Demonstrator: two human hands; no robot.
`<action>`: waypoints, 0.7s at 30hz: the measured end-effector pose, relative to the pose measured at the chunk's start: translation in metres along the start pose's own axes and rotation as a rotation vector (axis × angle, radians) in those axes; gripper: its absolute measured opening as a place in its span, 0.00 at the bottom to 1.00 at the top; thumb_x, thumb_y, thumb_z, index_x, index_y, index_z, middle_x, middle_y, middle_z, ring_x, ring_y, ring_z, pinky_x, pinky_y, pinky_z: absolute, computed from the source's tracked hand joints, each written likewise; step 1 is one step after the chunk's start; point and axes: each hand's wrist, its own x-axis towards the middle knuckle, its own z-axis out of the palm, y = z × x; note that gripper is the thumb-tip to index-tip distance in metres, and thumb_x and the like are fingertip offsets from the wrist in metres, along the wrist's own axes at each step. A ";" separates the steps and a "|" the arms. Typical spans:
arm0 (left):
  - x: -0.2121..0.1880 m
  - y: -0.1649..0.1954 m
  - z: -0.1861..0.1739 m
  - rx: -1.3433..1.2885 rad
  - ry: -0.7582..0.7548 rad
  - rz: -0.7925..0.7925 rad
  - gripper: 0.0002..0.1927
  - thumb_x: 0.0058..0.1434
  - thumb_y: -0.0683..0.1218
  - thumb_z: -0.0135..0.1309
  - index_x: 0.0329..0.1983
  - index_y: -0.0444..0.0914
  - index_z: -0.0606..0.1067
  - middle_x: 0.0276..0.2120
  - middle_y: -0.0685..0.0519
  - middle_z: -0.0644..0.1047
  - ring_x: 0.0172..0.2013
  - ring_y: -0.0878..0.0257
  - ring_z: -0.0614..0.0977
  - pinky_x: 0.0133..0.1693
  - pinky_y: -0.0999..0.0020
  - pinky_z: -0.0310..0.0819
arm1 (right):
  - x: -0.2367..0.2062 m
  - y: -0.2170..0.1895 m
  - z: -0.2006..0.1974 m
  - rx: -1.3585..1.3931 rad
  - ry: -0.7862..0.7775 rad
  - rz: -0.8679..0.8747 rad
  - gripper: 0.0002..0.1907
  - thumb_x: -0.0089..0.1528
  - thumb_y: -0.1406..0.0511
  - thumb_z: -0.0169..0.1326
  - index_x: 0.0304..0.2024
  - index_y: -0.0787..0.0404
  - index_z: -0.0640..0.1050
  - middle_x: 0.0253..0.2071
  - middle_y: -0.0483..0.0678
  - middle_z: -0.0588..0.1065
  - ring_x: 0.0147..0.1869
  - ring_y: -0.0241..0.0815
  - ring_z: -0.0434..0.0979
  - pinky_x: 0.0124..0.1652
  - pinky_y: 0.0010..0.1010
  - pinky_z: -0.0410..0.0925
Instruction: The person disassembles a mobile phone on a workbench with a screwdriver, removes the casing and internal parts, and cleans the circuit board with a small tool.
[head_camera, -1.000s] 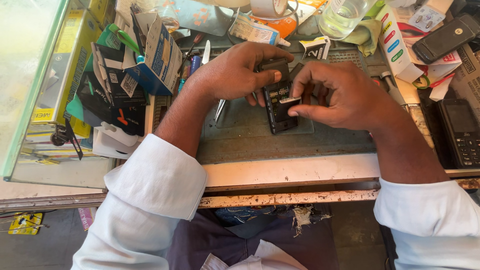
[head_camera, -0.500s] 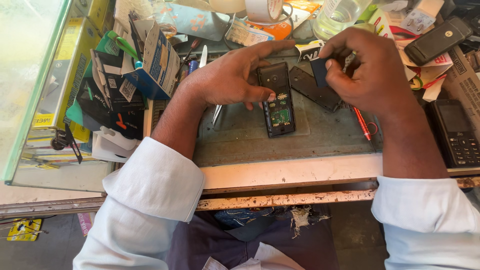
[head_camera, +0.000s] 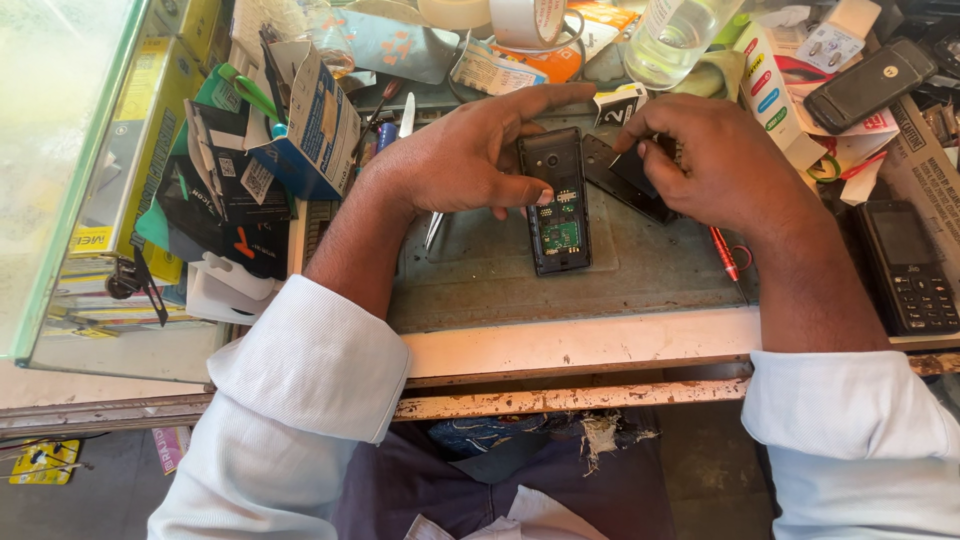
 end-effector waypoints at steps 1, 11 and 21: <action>0.000 0.000 0.000 0.003 -0.005 0.012 0.48 0.58 0.36 0.62 0.78 0.48 0.54 0.50 0.49 0.83 0.30 0.70 0.82 0.30 0.72 0.81 | 0.000 0.000 0.000 -0.002 -0.003 0.002 0.10 0.62 0.72 0.56 0.46 0.63 0.80 0.42 0.54 0.79 0.45 0.53 0.80 0.45 0.41 0.71; 0.000 0.002 0.001 0.055 0.011 0.007 0.48 0.56 0.35 0.62 0.78 0.47 0.56 0.43 0.50 0.84 0.29 0.68 0.83 0.31 0.71 0.82 | 0.001 0.000 0.001 -0.022 -0.040 0.037 0.10 0.62 0.71 0.56 0.46 0.61 0.81 0.41 0.54 0.79 0.45 0.54 0.80 0.45 0.42 0.71; 0.002 0.004 0.002 0.082 0.021 -0.021 0.47 0.56 0.36 0.63 0.77 0.48 0.57 0.43 0.50 0.84 0.27 0.68 0.82 0.29 0.71 0.80 | 0.003 -0.009 -0.002 -0.009 -0.095 0.119 0.12 0.60 0.66 0.62 0.47 0.61 0.81 0.41 0.55 0.79 0.41 0.50 0.81 0.42 0.41 0.73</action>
